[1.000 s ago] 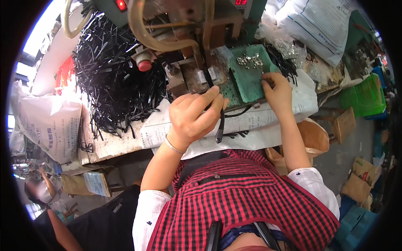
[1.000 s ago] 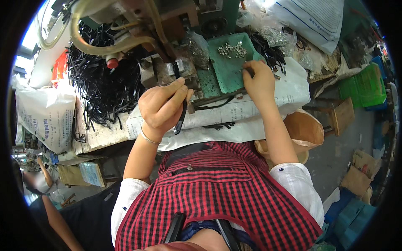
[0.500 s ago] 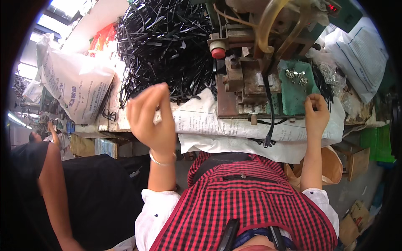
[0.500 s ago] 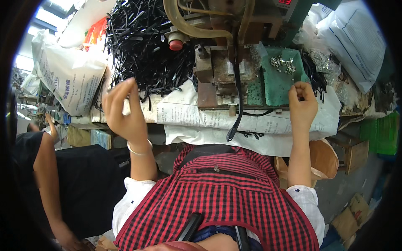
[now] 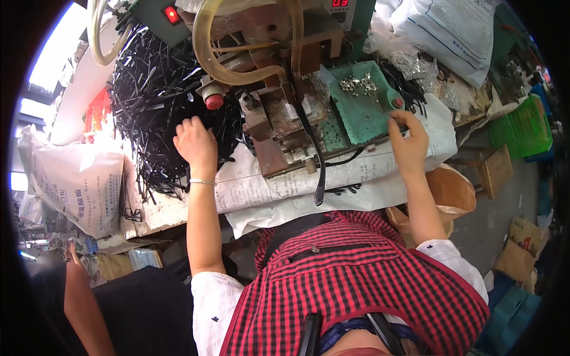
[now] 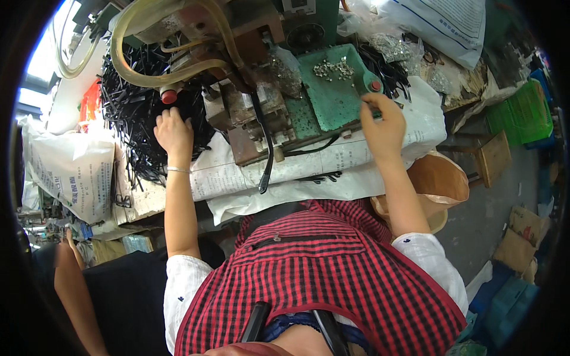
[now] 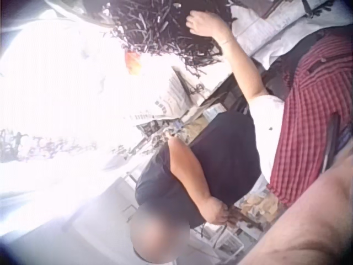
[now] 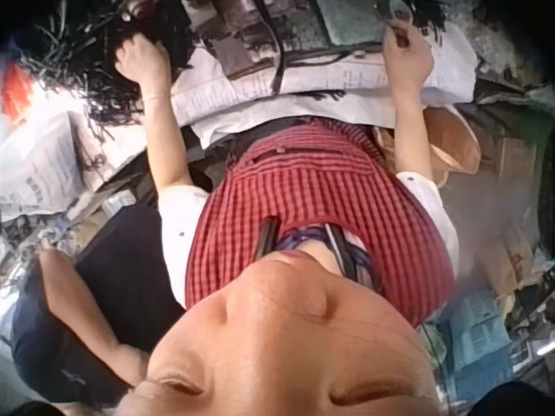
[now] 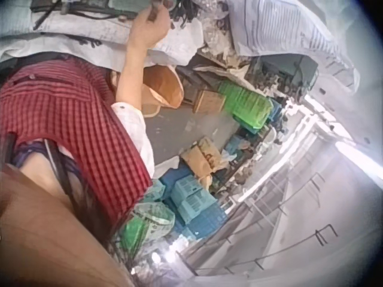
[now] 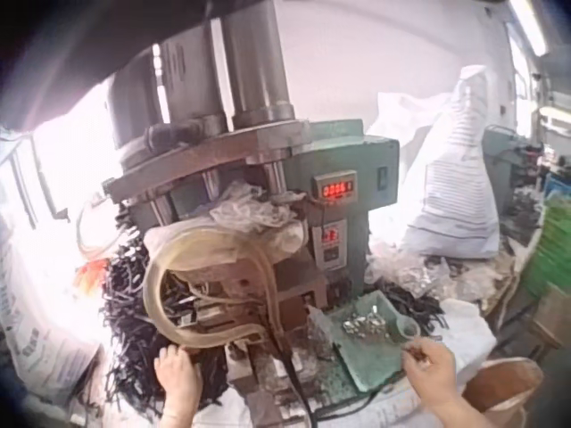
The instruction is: The person operates a manual press machine to attach small metal components to black plastic strips. They repeatedly pick up a strip and a metal piece, place them into the machine, and press down to join them. A coworker occasionally assists by handing over materials.
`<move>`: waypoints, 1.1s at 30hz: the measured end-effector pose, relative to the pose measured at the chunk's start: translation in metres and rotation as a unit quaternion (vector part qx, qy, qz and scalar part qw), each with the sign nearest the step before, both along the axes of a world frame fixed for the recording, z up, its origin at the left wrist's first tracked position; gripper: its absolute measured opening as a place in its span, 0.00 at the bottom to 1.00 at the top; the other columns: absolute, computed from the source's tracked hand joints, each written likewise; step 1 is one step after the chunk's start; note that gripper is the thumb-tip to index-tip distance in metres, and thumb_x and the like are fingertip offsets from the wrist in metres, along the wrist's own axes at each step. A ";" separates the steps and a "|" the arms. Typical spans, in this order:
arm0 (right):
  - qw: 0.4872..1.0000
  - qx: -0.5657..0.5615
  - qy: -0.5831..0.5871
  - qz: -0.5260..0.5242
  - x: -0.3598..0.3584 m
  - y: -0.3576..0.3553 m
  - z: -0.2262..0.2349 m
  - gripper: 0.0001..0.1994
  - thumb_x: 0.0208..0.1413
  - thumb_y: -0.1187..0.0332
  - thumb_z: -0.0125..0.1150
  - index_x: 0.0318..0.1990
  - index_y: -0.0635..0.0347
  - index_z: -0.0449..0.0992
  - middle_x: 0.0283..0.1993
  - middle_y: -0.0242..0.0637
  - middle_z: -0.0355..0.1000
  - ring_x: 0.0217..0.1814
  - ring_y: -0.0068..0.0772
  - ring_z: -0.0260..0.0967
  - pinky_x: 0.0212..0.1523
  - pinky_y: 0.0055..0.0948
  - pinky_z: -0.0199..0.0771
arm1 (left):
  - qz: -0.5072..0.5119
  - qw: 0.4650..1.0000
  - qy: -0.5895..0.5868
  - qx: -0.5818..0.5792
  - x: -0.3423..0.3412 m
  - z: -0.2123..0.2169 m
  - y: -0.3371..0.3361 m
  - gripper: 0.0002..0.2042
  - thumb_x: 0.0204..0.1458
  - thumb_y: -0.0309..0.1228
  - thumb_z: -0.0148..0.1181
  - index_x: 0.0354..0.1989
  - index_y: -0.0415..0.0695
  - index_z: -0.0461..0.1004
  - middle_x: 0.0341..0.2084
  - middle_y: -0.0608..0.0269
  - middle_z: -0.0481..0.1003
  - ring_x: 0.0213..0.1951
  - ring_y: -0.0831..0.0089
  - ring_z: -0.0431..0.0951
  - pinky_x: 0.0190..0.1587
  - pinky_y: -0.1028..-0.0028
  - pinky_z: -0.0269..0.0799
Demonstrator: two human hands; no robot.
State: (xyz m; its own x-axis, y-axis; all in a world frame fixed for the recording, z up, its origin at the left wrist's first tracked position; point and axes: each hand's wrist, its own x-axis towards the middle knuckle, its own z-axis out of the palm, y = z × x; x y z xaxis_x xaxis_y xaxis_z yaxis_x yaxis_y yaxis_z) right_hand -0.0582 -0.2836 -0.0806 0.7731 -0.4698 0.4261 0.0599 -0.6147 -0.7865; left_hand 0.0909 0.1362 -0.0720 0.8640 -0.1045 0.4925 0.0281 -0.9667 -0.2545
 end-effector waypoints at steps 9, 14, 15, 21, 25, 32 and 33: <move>0.998 -0.031 -0.062 -0.005 -0.021 -0.001 0.008 0.07 0.58 0.77 0.67 0.43 0.63 0.84 0.42 0.41 0.82 0.44 0.38 0.79 0.48 0.34 0.76 | -0.169 0.961 -0.065 -0.207 -0.036 0.042 -0.008 0.04 0.57 0.31 0.67 0.34 0.45 0.79 0.30 0.60 0.77 0.35 0.58 0.79 0.37 0.61 0.74; 0.970 -0.008 -0.118 0.214 0.025 0.056 0.074 0.07 0.59 0.80 0.65 0.43 0.65 0.83 0.44 0.37 0.82 0.48 0.34 0.79 0.52 0.27 0.75 | -0.223 0.814 0.023 -0.536 -0.043 0.069 -0.005 0.07 0.57 0.19 0.65 0.33 0.38 0.70 0.41 0.62 0.84 0.24 0.86 0.68 0.26 0.81 0.65; 0.962 0.006 -0.130 0.240 0.040 0.068 0.084 0.06 0.59 0.80 0.66 0.43 0.65 0.84 0.44 0.37 0.82 0.47 0.35 0.79 0.52 0.27 0.75 | -0.239 0.786 0.033 -0.569 -0.041 0.065 -0.003 0.07 0.58 0.18 0.63 0.34 0.38 0.70 0.41 0.62 0.84 0.24 0.88 0.67 0.26 0.83 0.63; 0.952 0.191 -0.135 0.198 0.068 0.125 0.064 0.15 0.55 0.78 0.69 0.51 0.63 0.79 0.41 0.37 0.81 0.44 0.30 0.79 0.47 0.29 0.77 | -0.262 0.692 0.043 -0.671 -0.077 0.028 -0.015 0.06 0.66 0.21 0.60 0.49 0.40 0.73 0.43 0.57 0.84 0.33 0.88 0.77 0.31 0.86 0.74; 0.927 0.279 -0.114 0.223 0.064 0.127 0.068 0.22 0.57 0.76 0.70 0.59 0.65 0.73 0.47 0.36 0.81 0.47 0.23 0.78 0.51 0.25 0.75 | -0.320 0.671 -0.016 -0.669 -0.090 0.045 -0.029 0.06 0.69 0.22 0.54 0.51 0.39 0.69 0.48 0.46 0.83 0.32 0.84 0.78 0.39 0.79 0.79; 0.896 0.357 -0.069 0.255 0.060 0.136 0.083 0.24 0.56 0.76 0.69 0.61 0.66 0.71 0.52 0.40 0.81 0.51 0.25 0.79 0.55 0.26 0.74 | -0.514 0.820 -0.025 -0.253 -0.138 0.114 -0.071 0.08 0.41 0.14 0.63 0.27 0.37 0.71 0.45 0.41 0.84 0.24 0.67 0.76 0.30 0.75 0.75; 0.900 0.351 -0.069 0.249 0.054 0.137 0.086 0.25 0.57 0.76 0.66 0.63 0.66 0.70 0.52 0.41 0.82 0.55 0.31 0.79 0.59 0.29 0.75 | -0.545 0.806 -0.033 -0.228 -0.140 0.114 -0.080 0.08 0.39 0.15 0.64 0.26 0.37 0.71 0.44 0.43 0.84 0.22 0.69 0.71 0.27 0.75 0.72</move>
State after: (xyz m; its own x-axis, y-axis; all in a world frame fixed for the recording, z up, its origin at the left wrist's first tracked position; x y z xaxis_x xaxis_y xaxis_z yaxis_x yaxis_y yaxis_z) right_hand -0.0040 -0.1468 0.0050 0.9248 -0.2712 0.2668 0.3168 0.1604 -0.9348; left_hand -0.0492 0.0561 0.0416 0.3522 -0.5789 0.7354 -0.9020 -0.4196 0.1016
